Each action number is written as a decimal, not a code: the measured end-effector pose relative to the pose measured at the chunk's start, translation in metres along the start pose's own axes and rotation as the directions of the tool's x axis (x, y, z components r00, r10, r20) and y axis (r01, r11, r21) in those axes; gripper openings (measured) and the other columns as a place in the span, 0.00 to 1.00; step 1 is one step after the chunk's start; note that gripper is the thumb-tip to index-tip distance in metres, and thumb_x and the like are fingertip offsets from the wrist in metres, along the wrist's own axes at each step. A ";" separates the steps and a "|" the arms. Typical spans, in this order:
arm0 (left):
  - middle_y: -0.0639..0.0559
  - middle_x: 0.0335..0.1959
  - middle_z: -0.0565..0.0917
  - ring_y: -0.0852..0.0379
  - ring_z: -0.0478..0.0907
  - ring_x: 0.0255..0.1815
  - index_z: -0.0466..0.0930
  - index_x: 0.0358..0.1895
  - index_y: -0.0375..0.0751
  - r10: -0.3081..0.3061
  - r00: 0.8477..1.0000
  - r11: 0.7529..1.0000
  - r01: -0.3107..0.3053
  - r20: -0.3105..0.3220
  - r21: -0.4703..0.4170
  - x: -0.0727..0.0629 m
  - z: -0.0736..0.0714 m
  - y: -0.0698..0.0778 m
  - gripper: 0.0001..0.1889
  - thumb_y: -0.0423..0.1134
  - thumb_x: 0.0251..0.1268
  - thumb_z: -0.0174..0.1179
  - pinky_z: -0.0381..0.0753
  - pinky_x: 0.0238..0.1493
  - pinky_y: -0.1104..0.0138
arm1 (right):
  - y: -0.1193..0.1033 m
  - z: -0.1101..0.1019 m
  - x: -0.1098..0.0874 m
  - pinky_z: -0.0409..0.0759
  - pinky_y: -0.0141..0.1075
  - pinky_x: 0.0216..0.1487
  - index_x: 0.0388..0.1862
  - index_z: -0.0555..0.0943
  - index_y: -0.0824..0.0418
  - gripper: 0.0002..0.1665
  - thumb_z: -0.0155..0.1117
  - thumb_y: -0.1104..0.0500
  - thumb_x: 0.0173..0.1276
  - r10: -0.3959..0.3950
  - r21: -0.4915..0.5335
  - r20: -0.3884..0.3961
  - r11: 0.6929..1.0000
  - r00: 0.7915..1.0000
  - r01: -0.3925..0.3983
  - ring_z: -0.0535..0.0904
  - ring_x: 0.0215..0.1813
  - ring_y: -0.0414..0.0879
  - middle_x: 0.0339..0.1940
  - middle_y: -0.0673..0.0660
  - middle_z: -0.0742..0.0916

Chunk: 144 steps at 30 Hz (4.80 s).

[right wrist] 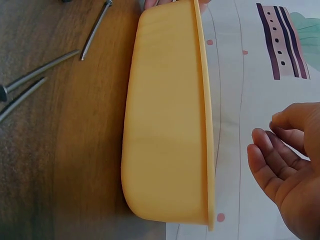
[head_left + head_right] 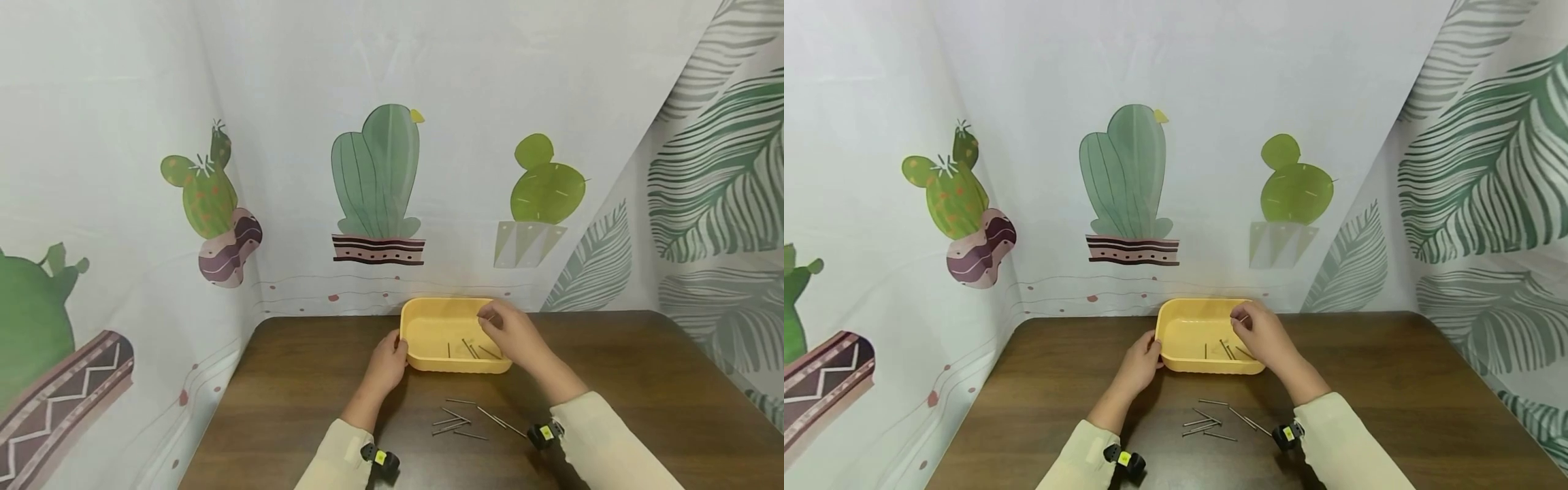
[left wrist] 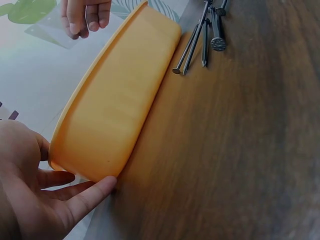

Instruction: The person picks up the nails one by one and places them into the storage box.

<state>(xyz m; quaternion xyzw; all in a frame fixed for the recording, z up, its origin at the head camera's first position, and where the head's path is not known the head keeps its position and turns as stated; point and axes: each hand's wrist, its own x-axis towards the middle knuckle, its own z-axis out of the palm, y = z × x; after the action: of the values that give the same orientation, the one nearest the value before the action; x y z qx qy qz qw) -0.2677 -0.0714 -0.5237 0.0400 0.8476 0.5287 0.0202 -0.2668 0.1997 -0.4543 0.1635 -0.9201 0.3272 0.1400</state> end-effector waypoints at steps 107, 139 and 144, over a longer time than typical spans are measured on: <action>0.39 0.58 0.78 0.52 0.82 0.48 0.67 0.73 0.35 0.005 1.000 1.000 -0.005 0.004 0.005 0.000 -0.001 -0.002 0.26 0.45 0.81 0.39 0.86 0.49 0.60 | 0.010 0.010 -0.110 0.70 0.28 0.28 0.27 0.79 0.52 0.10 0.74 0.57 0.60 0.029 0.043 0.444 0.998 0.896 -0.054 0.69 0.27 0.29 0.22 0.41 0.79; 0.40 0.60 0.78 0.52 0.81 0.49 0.68 0.72 0.36 0.014 1.000 1.000 -0.014 0.008 0.012 0.001 -0.001 -0.003 0.25 0.45 0.82 0.39 0.85 0.49 0.59 | 0.009 0.017 -0.108 0.69 0.28 0.27 0.25 0.79 0.51 0.10 0.72 0.59 0.62 -0.003 0.003 0.405 1.000 0.914 0.002 0.68 0.25 0.29 0.22 0.41 0.78; 0.39 0.62 0.77 0.52 0.82 0.50 0.67 0.72 0.35 0.009 1.000 1.000 -0.010 0.004 0.021 0.001 -0.001 -0.001 0.25 0.45 0.81 0.39 0.85 0.50 0.59 | 0.008 0.017 -0.108 0.69 0.28 0.27 0.25 0.79 0.51 0.10 0.71 0.60 0.62 -0.013 0.000 0.398 1.000 0.917 0.014 0.68 0.26 0.29 0.22 0.41 0.78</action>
<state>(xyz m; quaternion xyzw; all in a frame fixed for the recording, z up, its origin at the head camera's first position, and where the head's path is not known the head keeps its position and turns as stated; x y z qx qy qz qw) -0.2684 -0.0728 -0.5242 0.0452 0.8527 0.5200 0.0190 -0.1748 0.2170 -0.5109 0.2328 -0.9286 0.2849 -0.0475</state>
